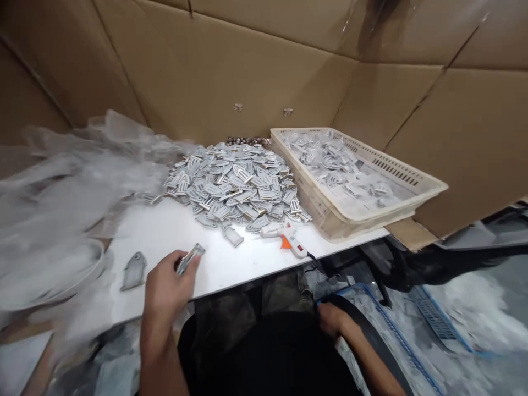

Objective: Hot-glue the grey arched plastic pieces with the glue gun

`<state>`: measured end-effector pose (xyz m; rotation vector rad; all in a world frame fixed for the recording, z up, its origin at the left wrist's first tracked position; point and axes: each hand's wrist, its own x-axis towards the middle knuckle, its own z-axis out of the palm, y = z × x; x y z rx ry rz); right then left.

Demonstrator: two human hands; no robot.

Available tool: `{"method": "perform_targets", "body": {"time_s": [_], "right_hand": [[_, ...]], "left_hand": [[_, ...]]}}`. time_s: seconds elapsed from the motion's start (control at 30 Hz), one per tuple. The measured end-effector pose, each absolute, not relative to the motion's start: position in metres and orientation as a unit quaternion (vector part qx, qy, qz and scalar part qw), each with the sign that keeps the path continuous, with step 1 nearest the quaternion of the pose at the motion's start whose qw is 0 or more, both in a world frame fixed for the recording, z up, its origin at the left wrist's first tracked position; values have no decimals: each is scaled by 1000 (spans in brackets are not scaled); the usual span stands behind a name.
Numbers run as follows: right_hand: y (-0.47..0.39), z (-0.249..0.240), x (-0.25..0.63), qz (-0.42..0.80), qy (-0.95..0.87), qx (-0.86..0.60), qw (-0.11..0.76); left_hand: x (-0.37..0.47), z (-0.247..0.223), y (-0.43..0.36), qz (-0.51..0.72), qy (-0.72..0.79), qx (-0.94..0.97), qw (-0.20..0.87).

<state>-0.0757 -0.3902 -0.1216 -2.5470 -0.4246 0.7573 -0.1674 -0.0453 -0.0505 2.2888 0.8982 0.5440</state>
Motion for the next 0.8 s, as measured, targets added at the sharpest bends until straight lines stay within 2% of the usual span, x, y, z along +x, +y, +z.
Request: {"method": "perform_targets", "body": {"time_s": [0.07,0.13,0.27,0.37,0.5,0.57,0.67,0.73,0.8], "right_hand": [[-392,-105,-68,329,-200,-898,213],[-389,-80,-63,339,-255,-873,240],[-376,-25,-55,175,-297,-865,363],[-368,-1,-52,31,-262,-875,406],[-358,1,-50,4,-258,-855,449],[-351,-7,-45,-20,-230,-877,421],[-343,-26,-32,-49,-115,-948,291],[-339,-40,-20,-14,-95,-973,212],[-334,-53,-9,14,-131,-972,194]], "left_hand": [[-169,-53,-51,248,325,854,321],[-170,-55,-56,283,315,847,322],[-173,-55,-64,317,288,834,348],[-173,-55,-68,331,277,819,379],[-171,-56,-77,357,302,804,367],[-171,-57,-80,355,306,803,367],[-172,-60,-83,349,296,803,384],[-172,-62,-82,347,279,803,397],[-172,-64,-80,349,266,801,407]]}}
